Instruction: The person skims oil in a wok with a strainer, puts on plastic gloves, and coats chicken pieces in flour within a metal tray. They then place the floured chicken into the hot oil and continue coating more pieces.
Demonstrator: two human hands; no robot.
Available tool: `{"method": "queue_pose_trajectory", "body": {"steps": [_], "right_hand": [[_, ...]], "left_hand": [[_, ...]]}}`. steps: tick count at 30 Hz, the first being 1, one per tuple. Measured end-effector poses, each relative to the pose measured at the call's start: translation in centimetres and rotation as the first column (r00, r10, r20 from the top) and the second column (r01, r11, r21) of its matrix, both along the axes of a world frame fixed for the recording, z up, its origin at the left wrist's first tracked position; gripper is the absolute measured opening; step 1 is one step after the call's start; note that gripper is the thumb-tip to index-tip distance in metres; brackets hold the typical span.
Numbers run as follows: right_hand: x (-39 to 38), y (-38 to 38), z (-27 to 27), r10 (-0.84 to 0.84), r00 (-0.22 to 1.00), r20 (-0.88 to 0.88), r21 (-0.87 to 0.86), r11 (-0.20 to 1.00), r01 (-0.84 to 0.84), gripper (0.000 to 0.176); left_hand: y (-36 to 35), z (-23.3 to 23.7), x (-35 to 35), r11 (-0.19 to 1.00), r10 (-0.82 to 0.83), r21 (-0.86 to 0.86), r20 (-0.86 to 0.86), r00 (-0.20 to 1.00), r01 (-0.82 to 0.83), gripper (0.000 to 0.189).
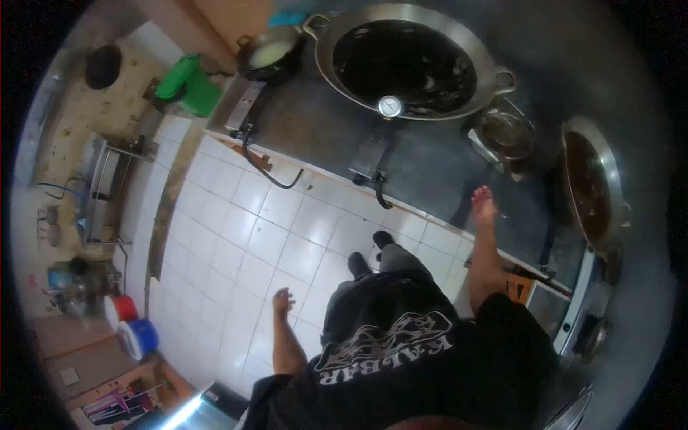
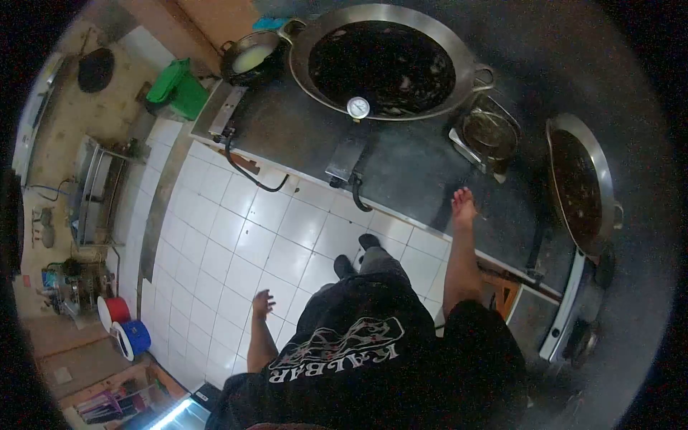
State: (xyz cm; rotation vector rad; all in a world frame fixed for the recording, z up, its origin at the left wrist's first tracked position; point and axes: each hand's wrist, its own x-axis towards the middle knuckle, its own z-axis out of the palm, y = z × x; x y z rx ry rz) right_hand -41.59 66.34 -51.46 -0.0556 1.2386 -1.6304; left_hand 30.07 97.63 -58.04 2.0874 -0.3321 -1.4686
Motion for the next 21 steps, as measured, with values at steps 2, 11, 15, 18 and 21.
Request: {"method": "queue_pose_trajectory", "body": {"steps": [2,11,15,18,21], "right_hand": [[-2.1,-2.2,-2.4,-0.076,0.997,0.017,-0.012,0.997,0.076,0.030],[-1.5,-5.1,-2.7,-0.256,0.966,-0.019,-0.073,0.964,0.254,0.044],[-3.5,-7.3,-4.2,-0.312,0.949,-0.041,-0.108,0.946,0.307,0.044],[-7.2,-8.3,-7.7,-0.271,0.960,-0.064,-0.243,0.938,0.249,0.040],[-8.6,-10.3,-8.8,-0.328,0.944,0.041,-0.237,0.915,0.328,0.034]], "left_hand": [[4.2,-2.5,-1.3,0.991,0.127,-0.027,-0.039,0.991,-0.128,0.038],[11.6,-1.5,-16.0,0.890,-0.455,0.104,0.152,0.877,0.444,0.034],[8.5,-0.2,-17.9,0.859,-0.509,0.077,0.215,0.833,0.505,0.032],[6.1,1.2,-18.4,0.853,-0.518,0.067,0.236,0.822,0.518,0.031],[3.3,2.0,-18.5,0.854,-0.518,0.077,0.226,0.825,0.514,0.030]]}}
